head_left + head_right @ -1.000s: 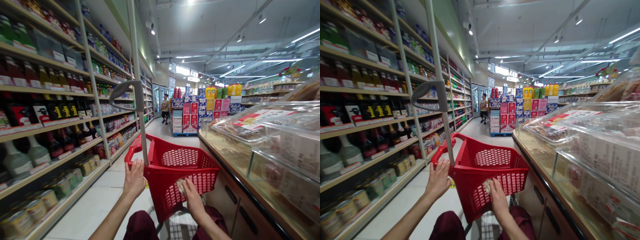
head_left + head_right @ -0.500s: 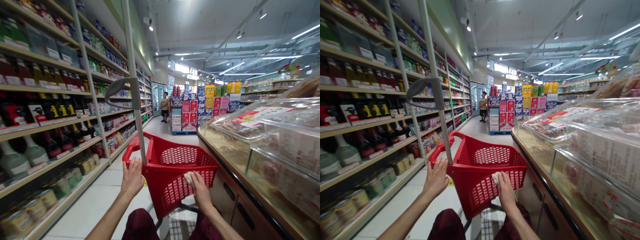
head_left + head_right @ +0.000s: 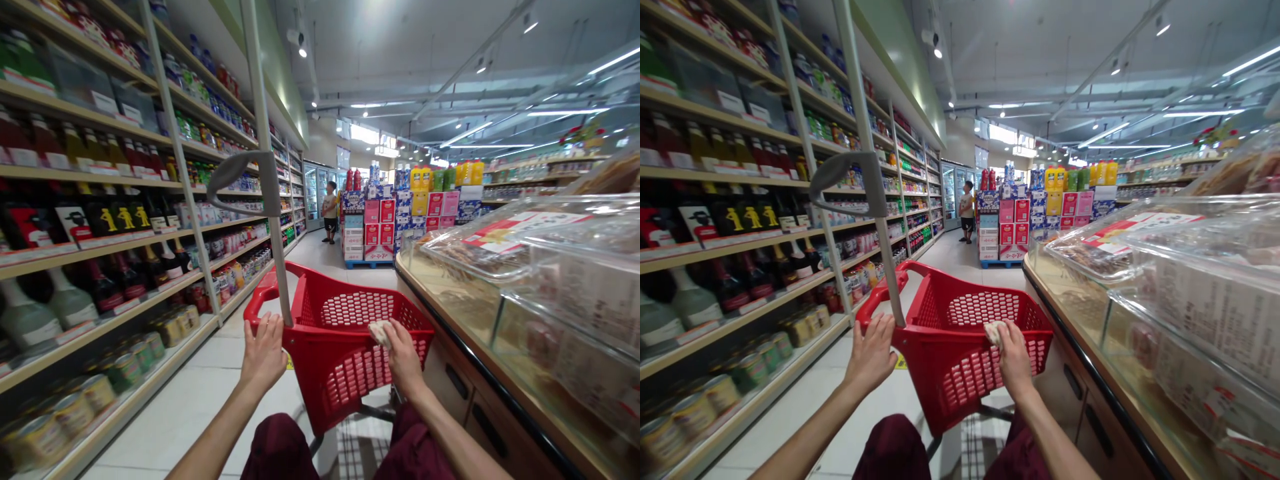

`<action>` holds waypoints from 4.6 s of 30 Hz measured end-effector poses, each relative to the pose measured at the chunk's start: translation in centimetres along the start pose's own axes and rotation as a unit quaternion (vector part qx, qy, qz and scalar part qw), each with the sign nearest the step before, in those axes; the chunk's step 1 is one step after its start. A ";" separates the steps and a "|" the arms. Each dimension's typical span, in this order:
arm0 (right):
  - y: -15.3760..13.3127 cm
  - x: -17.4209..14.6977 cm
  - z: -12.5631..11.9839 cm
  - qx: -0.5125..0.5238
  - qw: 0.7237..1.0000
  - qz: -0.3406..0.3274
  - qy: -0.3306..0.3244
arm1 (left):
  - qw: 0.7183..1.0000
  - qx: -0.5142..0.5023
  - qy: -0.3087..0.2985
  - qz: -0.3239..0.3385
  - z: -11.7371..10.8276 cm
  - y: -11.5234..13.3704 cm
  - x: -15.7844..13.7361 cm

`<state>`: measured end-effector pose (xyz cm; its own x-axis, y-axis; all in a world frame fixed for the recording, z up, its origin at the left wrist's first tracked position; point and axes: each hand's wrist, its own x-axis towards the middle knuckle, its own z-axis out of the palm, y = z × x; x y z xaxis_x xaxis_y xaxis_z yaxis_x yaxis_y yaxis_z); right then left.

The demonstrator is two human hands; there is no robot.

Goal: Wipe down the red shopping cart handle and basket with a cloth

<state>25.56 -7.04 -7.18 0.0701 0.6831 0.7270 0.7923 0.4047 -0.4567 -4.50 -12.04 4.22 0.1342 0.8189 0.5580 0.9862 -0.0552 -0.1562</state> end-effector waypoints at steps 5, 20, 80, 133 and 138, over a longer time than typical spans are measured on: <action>-4.3 3.6 1.9 0.057 0.996 -0.043 -0.050 | 1.000 -0.003 0.006 0.003 0.1 0.0 0.0; -8.3 4.3 2.9 0.082 0.988 -0.031 -0.125 | 1.000 -0.019 -0.007 -0.002 0.0 0.0 -0.1; -12.2 5.4 5.3 0.081 0.981 -0.064 -0.167 | 0.999 -0.022 0.022 -0.022 -3.0 0.8 -0.1; -13.6 8.4 -6.6 0.158 0.966 -0.114 -0.167 | 0.985 -0.174 0.005 0.005 -1.3 6.2 4.1; -12.9 9.0 -6.1 0.046 0.989 -0.073 -0.123 | 0.976 -0.200 0.041 0.073 -1.1 7.0 3.5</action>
<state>19.68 -9.87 8.36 -0.2001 0.7361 0.6466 0.7232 0.5562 -0.4094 2.93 -10.16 5.94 0.2670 0.7388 0.6188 0.9133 -0.3990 0.0822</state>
